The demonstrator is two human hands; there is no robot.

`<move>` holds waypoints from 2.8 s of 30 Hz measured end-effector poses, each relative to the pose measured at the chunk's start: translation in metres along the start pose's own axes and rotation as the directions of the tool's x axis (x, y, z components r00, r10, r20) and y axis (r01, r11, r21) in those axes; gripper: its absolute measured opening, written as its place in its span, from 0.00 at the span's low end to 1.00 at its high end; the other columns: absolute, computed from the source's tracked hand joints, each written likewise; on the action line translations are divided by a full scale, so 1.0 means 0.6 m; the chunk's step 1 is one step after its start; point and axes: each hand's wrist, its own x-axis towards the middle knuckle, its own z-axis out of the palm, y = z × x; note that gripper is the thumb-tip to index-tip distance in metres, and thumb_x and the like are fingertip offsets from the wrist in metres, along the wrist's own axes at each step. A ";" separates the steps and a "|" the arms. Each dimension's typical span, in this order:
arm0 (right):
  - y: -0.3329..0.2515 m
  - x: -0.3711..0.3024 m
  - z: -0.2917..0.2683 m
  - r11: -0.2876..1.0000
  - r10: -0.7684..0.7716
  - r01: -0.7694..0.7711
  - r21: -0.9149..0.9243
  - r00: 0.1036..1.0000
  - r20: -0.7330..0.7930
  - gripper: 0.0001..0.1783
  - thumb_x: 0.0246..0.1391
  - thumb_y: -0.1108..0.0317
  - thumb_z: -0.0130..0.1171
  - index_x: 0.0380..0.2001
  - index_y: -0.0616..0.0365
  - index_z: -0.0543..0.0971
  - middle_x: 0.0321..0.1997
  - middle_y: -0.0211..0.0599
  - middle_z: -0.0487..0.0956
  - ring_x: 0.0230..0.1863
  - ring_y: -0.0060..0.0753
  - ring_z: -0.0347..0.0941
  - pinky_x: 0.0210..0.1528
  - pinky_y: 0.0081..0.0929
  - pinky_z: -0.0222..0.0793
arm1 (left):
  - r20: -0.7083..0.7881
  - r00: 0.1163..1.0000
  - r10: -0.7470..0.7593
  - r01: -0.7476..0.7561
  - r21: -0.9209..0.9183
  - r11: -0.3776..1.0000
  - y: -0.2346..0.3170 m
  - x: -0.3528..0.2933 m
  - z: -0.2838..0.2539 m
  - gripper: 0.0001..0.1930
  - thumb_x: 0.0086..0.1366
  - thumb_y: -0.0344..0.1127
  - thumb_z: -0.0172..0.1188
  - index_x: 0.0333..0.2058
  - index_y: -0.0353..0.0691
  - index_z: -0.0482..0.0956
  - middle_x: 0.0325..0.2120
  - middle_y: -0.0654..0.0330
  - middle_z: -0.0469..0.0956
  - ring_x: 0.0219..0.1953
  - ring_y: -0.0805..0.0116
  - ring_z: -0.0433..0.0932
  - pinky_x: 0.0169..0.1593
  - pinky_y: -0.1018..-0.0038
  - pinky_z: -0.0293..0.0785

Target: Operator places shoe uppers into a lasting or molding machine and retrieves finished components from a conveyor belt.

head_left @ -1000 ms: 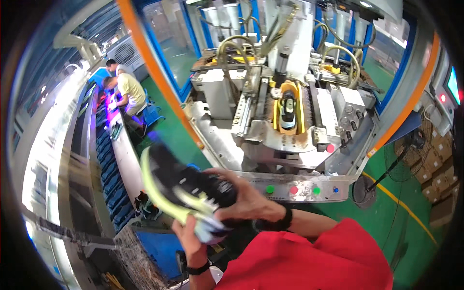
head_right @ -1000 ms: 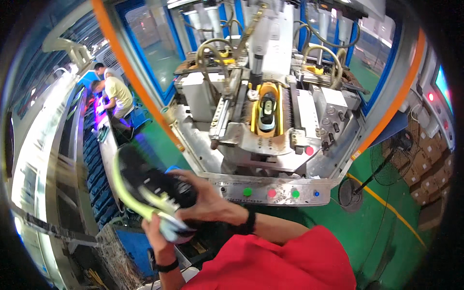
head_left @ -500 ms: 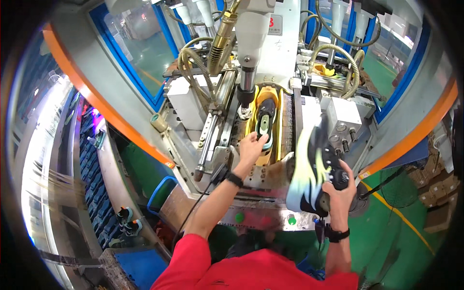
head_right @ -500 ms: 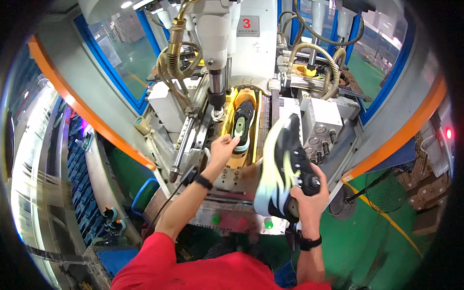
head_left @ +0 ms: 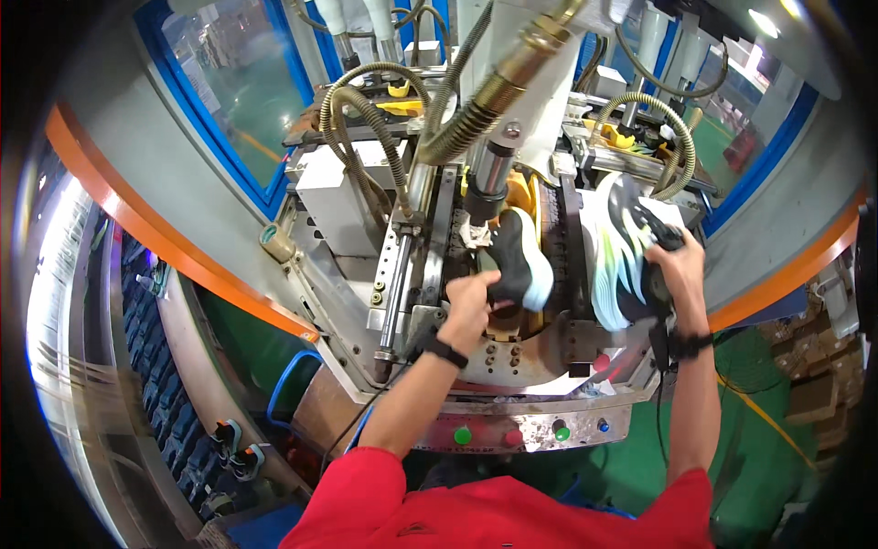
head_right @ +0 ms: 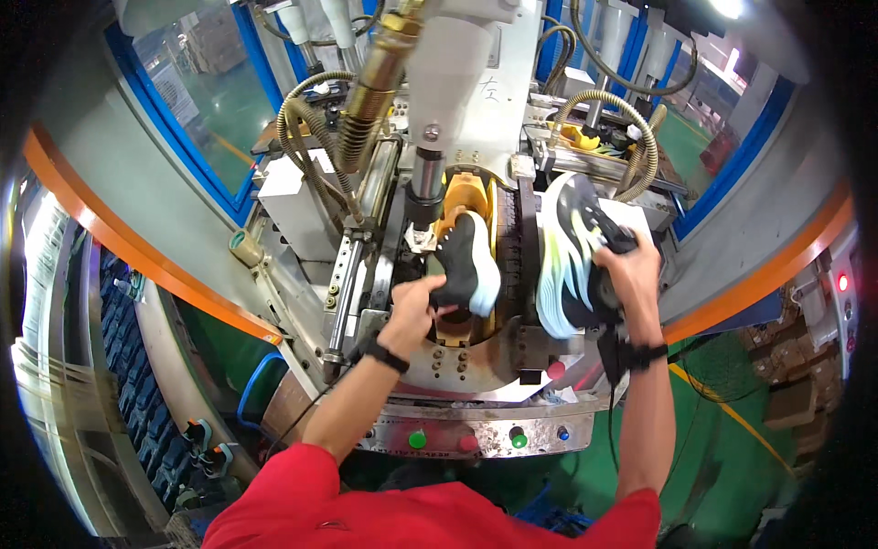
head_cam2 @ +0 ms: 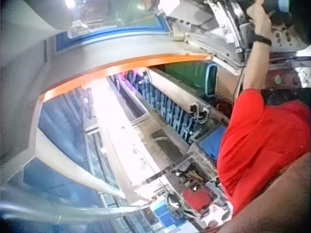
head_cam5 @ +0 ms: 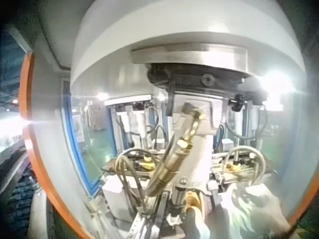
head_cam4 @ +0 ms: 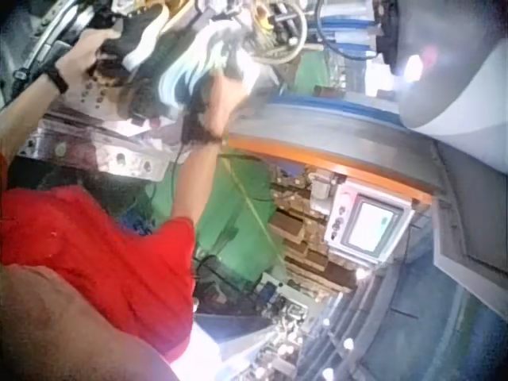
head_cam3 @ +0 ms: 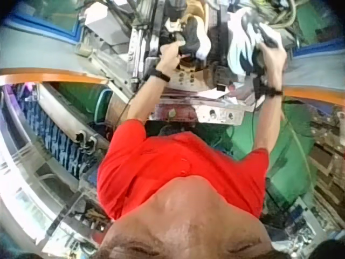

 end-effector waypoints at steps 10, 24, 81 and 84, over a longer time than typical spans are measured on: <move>-0.091 0.100 0.357 0.907 0.179 0.020 -0.420 0.886 0.429 0.31 0.29 0.59 0.71 0.40 0.68 0.80 0.42 0.56 0.82 0.45 0.51 0.80 0.46 0.36 0.77 | -0.032 0.999 0.034 -0.033 0.043 0.999 0.025 -0.399 -0.260 0.20 0.57 0.29 0.58 0.48 0.26 0.74 0.41 0.54 0.80 0.37 0.67 0.82 0.40 0.76 0.79; -0.018 -0.089 0.415 0.897 -0.297 0.347 -0.275 0.932 0.210 0.34 0.44 0.70 0.62 0.55 0.65 0.62 0.52 0.59 0.72 0.46 0.57 0.76 0.43 0.45 0.75 | -0.615 0.700 0.364 -0.483 -0.032 0.875 -0.046 -0.605 -0.318 0.13 0.58 0.29 0.59 0.42 0.31 0.76 0.35 0.57 0.81 0.34 0.65 0.82 0.36 0.70 0.80; -0.490 -0.853 0.414 0.277 -0.955 0.236 0.932 -0.039 0.294 0.09 0.56 0.75 0.58 0.41 0.64 0.76 0.39 0.37 0.79 0.37 0.30 0.74 0.44 0.26 0.70 | -0.879 -0.103 -0.466 -0.945 -0.059 0.320 -0.755 -1.091 -0.651 0.27 0.51 0.23 0.67 0.44 0.29 0.58 0.39 0.44 0.73 0.34 0.48 0.80 0.29 0.50 0.84; -0.704 -1.011 0.310 0.033 -0.952 0.369 0.929 -0.271 0.142 0.13 0.51 0.76 0.61 0.42 0.63 0.77 0.41 0.38 0.80 0.43 0.31 0.75 0.48 0.28 0.70 | -0.800 -0.236 -0.552 -0.932 0.026 0.360 -0.817 -1.175 -0.735 0.16 0.51 0.26 0.64 0.38 0.28 0.73 0.33 0.48 0.77 0.29 0.54 0.80 0.25 0.60 0.82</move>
